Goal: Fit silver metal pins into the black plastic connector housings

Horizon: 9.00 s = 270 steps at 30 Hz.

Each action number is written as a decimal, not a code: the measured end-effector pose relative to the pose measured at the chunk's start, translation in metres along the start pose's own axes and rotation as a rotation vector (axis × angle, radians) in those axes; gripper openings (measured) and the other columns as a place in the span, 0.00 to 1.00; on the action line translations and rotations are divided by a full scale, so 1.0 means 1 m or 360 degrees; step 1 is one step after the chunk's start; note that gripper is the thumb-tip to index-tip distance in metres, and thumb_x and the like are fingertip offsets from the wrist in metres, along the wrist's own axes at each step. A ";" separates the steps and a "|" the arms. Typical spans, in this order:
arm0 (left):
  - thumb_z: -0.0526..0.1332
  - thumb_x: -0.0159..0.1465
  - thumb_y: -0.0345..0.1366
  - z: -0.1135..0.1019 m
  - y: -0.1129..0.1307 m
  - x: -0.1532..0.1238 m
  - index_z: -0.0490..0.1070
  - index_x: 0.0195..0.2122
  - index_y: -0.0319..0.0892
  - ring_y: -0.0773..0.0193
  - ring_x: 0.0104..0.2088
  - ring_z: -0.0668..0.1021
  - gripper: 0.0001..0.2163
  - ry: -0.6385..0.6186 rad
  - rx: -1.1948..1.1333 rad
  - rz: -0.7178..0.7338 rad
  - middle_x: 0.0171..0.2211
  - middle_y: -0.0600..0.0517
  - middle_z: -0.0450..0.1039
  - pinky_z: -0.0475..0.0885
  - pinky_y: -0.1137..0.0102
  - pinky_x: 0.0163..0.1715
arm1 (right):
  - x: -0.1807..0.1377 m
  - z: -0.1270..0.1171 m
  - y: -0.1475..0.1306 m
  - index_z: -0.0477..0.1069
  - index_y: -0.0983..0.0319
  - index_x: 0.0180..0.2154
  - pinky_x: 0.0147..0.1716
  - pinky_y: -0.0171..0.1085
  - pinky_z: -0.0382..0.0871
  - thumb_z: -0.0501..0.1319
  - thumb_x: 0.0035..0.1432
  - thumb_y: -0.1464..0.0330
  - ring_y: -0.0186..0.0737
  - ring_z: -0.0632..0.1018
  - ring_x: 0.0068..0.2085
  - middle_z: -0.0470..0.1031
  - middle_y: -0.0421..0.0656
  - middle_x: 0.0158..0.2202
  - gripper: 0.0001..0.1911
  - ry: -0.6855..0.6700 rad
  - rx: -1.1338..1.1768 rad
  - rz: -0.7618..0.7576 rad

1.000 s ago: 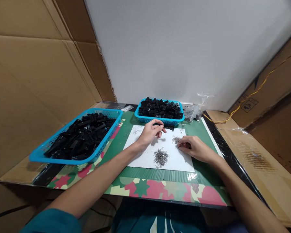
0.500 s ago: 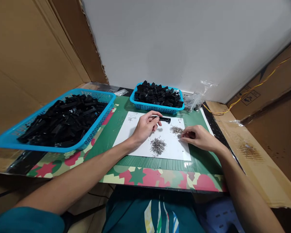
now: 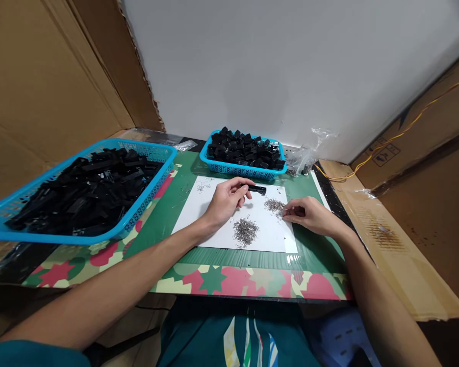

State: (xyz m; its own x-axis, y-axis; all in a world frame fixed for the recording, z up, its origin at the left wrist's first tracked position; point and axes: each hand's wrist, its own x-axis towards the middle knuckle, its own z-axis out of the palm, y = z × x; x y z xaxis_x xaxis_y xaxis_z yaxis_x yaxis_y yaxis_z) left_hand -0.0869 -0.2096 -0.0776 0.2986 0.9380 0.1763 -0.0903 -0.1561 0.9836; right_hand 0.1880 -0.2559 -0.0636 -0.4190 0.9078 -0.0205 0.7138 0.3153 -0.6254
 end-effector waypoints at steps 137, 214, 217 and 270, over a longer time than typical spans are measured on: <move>0.57 0.72 0.31 0.015 0.022 -0.029 0.76 0.47 0.41 0.57 0.47 0.79 0.09 -0.0723 0.1014 0.0469 0.48 0.47 0.80 0.71 0.62 0.51 | -0.015 0.026 -0.028 0.76 0.63 0.27 0.25 0.34 0.55 0.65 0.53 0.66 0.32 0.63 0.25 0.62 0.34 0.21 0.06 0.0725 0.0520 0.0320; 0.65 0.71 0.38 0.032 0.010 -0.046 0.78 0.32 0.38 0.60 0.30 0.73 0.12 -0.0885 0.1532 0.1009 0.24 0.52 0.71 0.65 0.65 0.38 | -0.039 0.035 -0.037 0.83 0.63 0.34 0.27 0.36 0.66 0.65 0.62 0.60 0.38 0.76 0.29 0.81 0.46 0.34 0.14 0.0417 0.0313 0.0458; 0.65 0.71 0.39 0.031 0.009 -0.046 0.79 0.32 0.39 0.60 0.30 0.73 0.12 -0.0882 0.1530 0.0997 0.24 0.51 0.71 0.65 0.65 0.38 | -0.045 0.024 -0.040 0.85 0.62 0.39 0.24 0.36 0.61 0.60 0.65 0.65 0.36 0.72 0.25 0.80 0.44 0.32 0.15 0.0369 0.0013 0.0411; 0.71 0.65 0.45 0.009 0.025 -0.017 0.83 0.51 0.46 0.69 0.24 0.64 0.15 0.0479 0.0203 0.0374 0.28 0.53 0.74 0.59 0.70 0.23 | -0.022 0.062 -0.086 0.78 0.60 0.36 0.28 0.36 0.57 0.62 0.67 0.68 0.36 0.72 0.27 0.76 0.40 0.26 0.07 0.0269 0.0142 0.0213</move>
State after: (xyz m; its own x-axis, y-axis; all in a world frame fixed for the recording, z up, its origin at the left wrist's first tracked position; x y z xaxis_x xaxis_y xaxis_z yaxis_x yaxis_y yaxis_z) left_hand -0.0861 -0.2319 -0.0555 -0.0092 0.9181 0.3963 0.0010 -0.3963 0.9181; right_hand 0.1010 -0.3204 -0.0576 -0.2187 0.9756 0.0185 0.7011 0.1703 -0.6924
